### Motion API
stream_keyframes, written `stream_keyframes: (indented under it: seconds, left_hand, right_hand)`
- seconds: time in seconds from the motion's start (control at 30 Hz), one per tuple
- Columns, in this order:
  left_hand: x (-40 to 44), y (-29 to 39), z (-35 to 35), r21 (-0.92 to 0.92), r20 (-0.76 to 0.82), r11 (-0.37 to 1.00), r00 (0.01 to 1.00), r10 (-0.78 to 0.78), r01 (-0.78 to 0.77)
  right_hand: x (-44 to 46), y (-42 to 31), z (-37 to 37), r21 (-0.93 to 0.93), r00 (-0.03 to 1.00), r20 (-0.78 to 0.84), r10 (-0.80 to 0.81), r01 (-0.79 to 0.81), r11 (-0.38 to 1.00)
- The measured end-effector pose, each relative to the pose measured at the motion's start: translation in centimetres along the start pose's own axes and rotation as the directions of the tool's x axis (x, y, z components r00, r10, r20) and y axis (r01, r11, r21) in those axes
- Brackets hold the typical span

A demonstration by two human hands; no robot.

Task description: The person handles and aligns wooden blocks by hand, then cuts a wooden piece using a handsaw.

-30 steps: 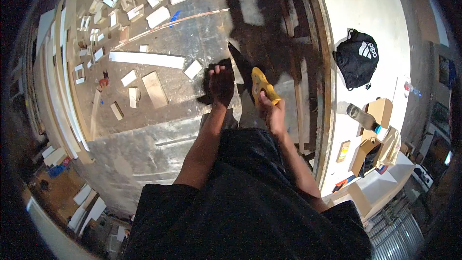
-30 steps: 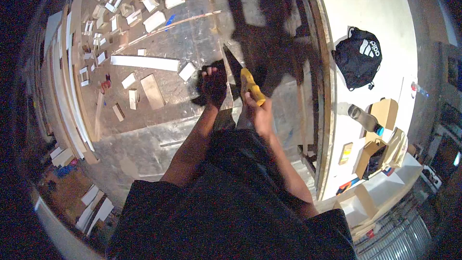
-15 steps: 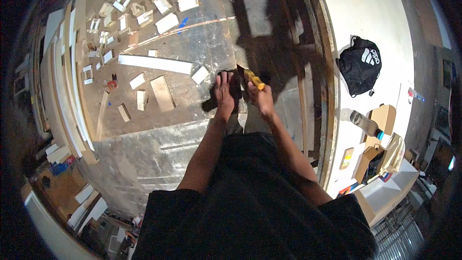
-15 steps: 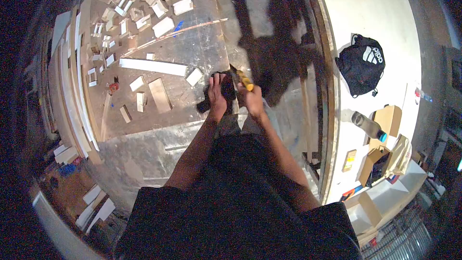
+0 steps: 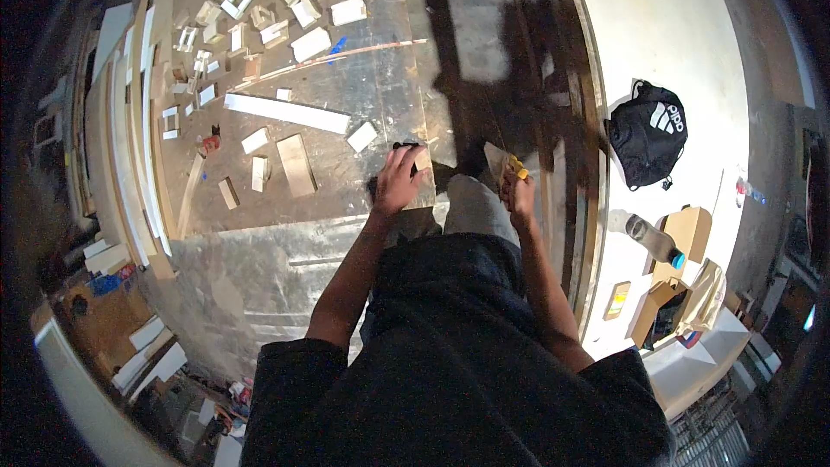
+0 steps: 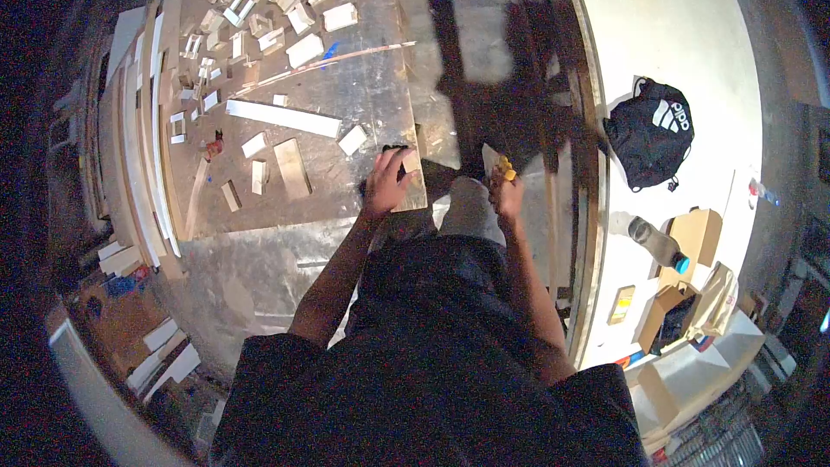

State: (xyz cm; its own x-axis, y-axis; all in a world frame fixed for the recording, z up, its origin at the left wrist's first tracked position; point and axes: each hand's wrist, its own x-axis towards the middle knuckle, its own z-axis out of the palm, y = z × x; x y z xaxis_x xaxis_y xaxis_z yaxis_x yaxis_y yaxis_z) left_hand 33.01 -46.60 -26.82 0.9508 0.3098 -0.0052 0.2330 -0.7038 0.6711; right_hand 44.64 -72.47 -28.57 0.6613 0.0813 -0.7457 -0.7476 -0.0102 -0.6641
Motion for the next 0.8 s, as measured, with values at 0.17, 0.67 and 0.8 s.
stream_keyframes:
  seconds: [0.17,0.67,0.8]
  left_hand:
    - [-0.4,1.9,-0.3,-0.562,0.028,0.767,0.934,-0.356,0.310]
    - [-4.7,5.9,-11.3,-0.969,0.210,-0.157,0.973,-0.099,0.193]
    - [-6.4,2.1,-15.2,-0.984,0.156,-0.100,0.981,-0.117,0.144]
  right_hand:
    - [1.5,0.6,-0.5,-0.250,0.988,0.105,-0.115,0.138,0.958]
    - [-10.1,-1.1,1.1,-0.578,0.725,0.556,-0.407,0.689,0.437]
    - [-12.7,2.3,3.0,-0.662,0.653,0.546,-0.525,0.720,0.208]
